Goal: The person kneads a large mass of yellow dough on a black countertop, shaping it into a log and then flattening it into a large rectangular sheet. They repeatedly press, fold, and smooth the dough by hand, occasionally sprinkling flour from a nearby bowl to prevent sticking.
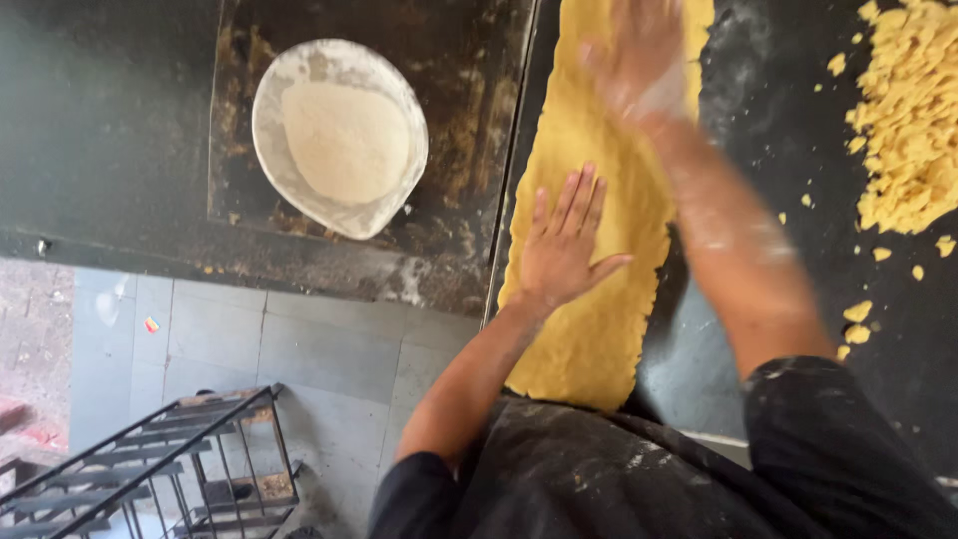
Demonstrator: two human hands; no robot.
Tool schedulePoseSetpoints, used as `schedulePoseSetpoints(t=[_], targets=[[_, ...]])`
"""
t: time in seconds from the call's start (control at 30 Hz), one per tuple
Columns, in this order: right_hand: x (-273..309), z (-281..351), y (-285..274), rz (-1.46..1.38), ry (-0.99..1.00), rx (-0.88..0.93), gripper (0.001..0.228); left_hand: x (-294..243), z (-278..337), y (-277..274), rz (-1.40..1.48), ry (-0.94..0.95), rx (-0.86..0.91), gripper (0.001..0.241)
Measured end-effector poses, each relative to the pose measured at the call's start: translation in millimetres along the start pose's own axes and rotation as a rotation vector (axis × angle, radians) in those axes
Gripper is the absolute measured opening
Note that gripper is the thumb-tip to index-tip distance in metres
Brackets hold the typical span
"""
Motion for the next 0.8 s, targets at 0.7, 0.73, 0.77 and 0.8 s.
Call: schedulePoseSetpoints(t=[0.7, 0.73, 0.77, 0.8], targets=[[-30.7, -88.7, -21.5, -0.036, 0.044, 0.102, 0.068, 9.9, -12.7, 3.8, -0.102, -0.029, 0.12, 0.1], [-28.1, -77.5, -23.6, -0.031, 0.079, 0.077, 0.076, 10.1, -14.7, 3.3, -0.111, -0.027, 0.118, 0.1], [-23.7, -67.0, -22.3, -0.028, 0.113, 0.055, 0.085, 10.3, -14.6, 3.1, -0.119, -0.027, 0.119, 0.1], [-20.2, -60.9, -21.1, -0.026, 0.147, 0.032, 0.094, 10.1, -13.6, 2.9, -0.128, -0.027, 0.12, 0.1]])
Point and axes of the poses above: each hand's wrist, its own z-axis away from the middle knuckle, its own y-axis out of the palm, x = y × z, the point moved 5 cm from there along -z, towards the middle knuckle, and after that the axes turned 4 degrees about x, right-handed, at the moved point
